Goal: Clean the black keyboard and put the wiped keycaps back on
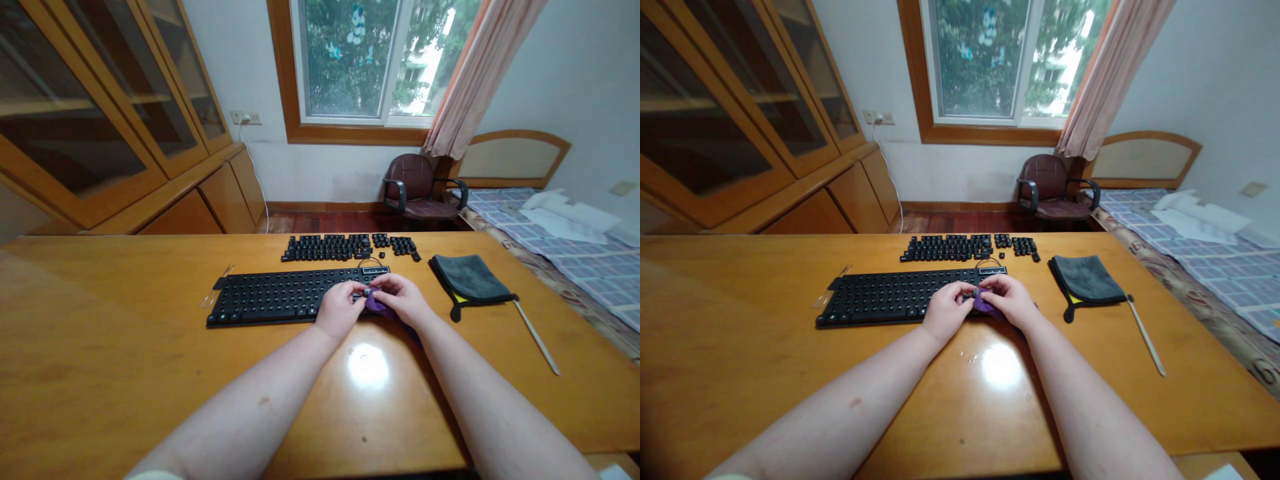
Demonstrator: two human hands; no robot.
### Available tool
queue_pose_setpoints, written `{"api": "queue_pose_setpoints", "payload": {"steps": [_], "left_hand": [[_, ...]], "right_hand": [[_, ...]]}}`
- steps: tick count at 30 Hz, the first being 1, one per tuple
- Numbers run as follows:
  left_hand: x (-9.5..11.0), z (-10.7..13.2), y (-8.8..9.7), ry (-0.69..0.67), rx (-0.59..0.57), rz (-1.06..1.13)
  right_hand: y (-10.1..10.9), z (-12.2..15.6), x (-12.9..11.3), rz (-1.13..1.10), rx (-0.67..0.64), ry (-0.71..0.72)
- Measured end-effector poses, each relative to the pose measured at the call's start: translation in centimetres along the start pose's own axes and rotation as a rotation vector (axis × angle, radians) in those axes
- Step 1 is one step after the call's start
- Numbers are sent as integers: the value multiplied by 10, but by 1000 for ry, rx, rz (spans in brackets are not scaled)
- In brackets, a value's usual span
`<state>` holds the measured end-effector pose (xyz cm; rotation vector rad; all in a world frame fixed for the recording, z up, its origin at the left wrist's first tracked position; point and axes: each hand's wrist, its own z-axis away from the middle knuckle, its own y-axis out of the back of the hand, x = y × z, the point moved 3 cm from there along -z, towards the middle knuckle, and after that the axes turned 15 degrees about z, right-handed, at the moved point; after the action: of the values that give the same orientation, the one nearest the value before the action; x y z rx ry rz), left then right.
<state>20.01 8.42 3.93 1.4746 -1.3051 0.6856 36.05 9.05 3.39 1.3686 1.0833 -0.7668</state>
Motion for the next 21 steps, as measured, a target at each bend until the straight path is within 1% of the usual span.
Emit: {"api": "queue_pose_setpoints", "payload": {"steps": [4,8,12,14,16,18,21], "left_hand": [[2,1,-1,-28,-16,-58],[2,1,-1,-37,-6,-73],[1,1,0,-45,8,-46],[1,1,0,-65,-4,-48],[2,1,-1,-93,-26,-63],[2,1,-1,-106,-40,-77],[3,1,-2,-108,-53,-87]], "right_hand": [[-4,3,-4,37,-24,15],[-5,3,-6,45,-12,18],[1,0,0,41,-47,9],[7,-2,3,38,-40,4],[16,-3,6,57,5,11],[26,-4,7,123,75,31],[42,-3,8,337,186,30]]}}
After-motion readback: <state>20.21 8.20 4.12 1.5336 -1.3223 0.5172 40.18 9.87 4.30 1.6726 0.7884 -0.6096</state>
